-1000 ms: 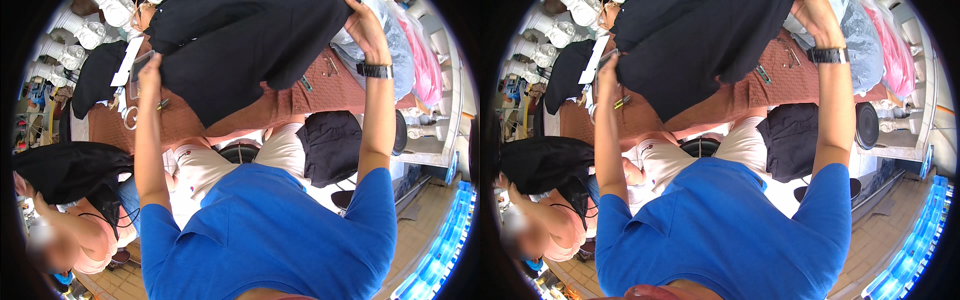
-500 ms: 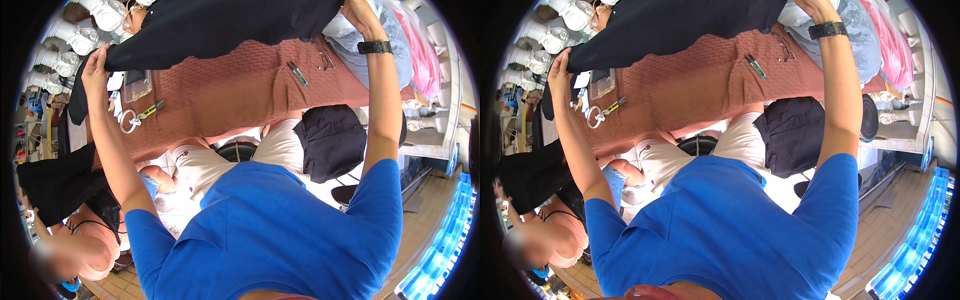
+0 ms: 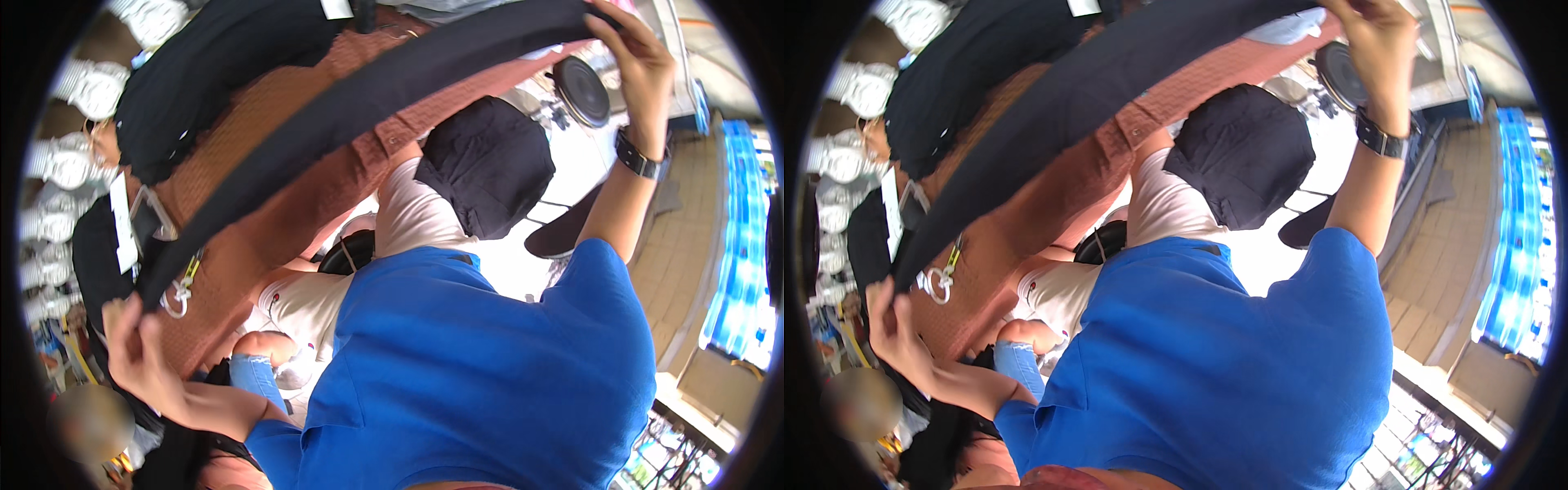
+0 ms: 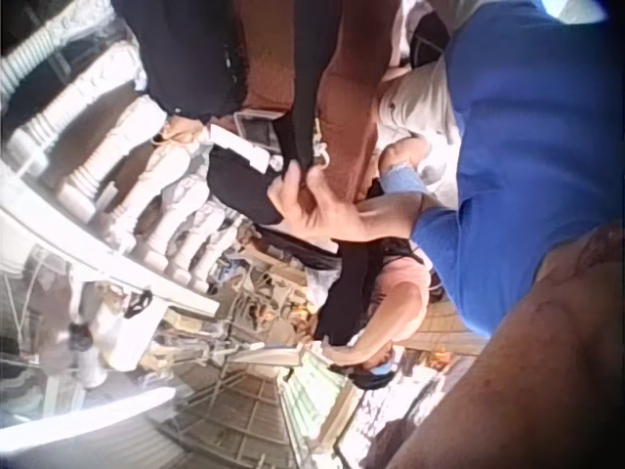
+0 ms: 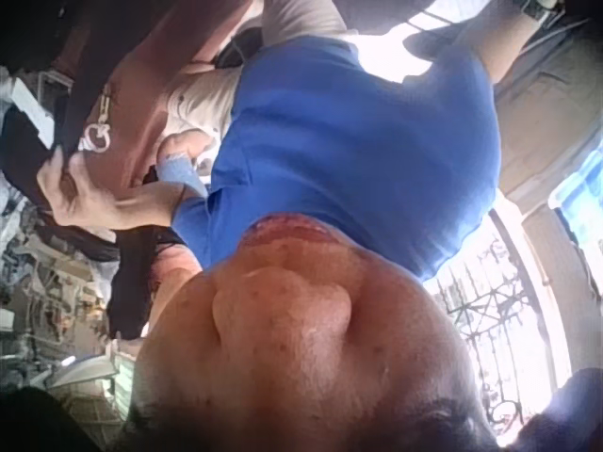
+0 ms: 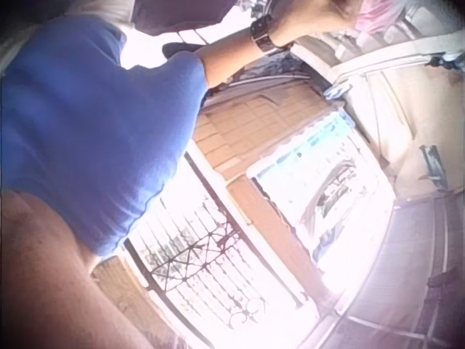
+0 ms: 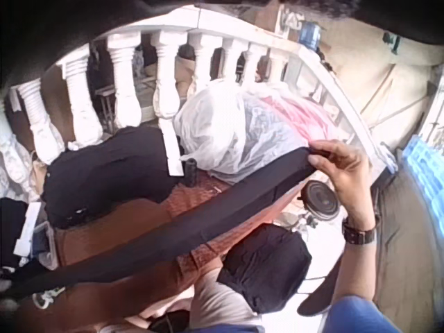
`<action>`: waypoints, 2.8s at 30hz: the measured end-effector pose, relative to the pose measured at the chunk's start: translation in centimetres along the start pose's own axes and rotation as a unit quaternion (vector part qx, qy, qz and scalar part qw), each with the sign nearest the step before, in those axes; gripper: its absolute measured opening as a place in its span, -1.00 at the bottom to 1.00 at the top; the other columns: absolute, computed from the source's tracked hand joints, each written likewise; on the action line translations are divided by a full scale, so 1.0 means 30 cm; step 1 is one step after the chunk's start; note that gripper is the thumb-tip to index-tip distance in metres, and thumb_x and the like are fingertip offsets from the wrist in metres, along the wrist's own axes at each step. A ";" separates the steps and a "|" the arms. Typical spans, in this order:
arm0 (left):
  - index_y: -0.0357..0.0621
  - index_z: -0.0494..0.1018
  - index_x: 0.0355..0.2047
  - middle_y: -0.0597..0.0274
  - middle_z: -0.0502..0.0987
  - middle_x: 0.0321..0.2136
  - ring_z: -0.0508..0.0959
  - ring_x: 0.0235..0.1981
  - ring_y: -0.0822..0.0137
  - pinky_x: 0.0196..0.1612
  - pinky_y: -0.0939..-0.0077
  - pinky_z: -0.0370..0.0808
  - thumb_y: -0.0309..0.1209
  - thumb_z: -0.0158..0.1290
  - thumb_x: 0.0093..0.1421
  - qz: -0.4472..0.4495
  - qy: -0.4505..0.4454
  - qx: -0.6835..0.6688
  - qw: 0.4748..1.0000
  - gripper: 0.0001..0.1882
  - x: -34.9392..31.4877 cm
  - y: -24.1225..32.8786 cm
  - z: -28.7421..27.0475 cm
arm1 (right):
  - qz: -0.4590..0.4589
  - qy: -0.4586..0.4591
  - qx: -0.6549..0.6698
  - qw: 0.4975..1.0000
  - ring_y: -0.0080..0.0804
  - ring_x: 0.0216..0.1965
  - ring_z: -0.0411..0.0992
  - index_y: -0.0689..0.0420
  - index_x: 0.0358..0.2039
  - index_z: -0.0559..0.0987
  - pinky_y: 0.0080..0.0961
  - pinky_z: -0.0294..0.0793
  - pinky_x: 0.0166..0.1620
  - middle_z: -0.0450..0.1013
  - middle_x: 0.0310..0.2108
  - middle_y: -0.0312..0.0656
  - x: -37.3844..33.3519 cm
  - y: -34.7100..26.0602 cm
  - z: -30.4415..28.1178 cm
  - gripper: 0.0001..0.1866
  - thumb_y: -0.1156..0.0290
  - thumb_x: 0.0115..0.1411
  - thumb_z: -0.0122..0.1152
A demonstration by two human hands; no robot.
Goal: The person works on black fabric garments by hand, applying white labels and using a small blade to trim threads.
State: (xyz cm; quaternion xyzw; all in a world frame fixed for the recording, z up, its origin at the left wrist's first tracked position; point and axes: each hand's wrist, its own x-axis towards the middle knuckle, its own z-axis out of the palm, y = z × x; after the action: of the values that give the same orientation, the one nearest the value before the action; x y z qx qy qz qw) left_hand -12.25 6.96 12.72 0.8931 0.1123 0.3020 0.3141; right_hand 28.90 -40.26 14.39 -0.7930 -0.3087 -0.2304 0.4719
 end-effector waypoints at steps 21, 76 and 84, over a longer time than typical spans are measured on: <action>-0.09 0.64 -0.39 0.25 0.46 -0.27 0.46 -0.19 0.18 -0.26 0.36 0.43 -0.56 0.35 0.02 0.167 -0.124 -0.166 0.964 -0.85 0.043 0.372 1.032 | 0.313 0.109 -0.081 0.940 -0.53 -0.37 0.60 0.29 -0.09 0.65 -0.66 0.61 -0.25 0.62 -0.27 -0.21 -0.259 1.061 -0.565 -0.79 0.55 0.26 0.33; -0.42 0.25 0.27 -0.16 0.37 0.27 0.49 0.20 0.04 0.28 0.13 0.46 0.17 0.15 0.29 -0.348 0.214 -0.672 0.618 -0.11 0.535 -0.644 0.632 | -0.156 -0.246 0.304 0.907 -0.11 -0.28 0.47 0.20 -0.40 0.64 -0.21 0.46 -0.15 0.55 -0.39 -0.12 -0.002 -0.436 1.430 -0.85 0.38 0.23 0.30; -0.36 0.47 0.13 0.02 0.60 0.04 0.63 0.04 0.09 0.22 0.11 0.52 -0.24 0.08 0.43 -0.160 0.306 -0.573 0.743 -0.57 0.685 -0.454 0.276 | -0.138 -0.277 0.290 0.906 -0.22 -0.11 0.50 0.17 -0.01 0.61 -0.35 0.50 -0.02 0.52 -0.13 -0.06 -0.038 -0.286 1.301 -0.65 0.21 0.32 0.32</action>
State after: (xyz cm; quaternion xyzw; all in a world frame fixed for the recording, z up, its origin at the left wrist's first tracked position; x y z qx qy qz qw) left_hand 8.94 21.48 8.67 0.3735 0.1498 0.5120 0.7588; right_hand 24.92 -2.68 1.33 -0.6027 -0.5862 0.0353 0.5403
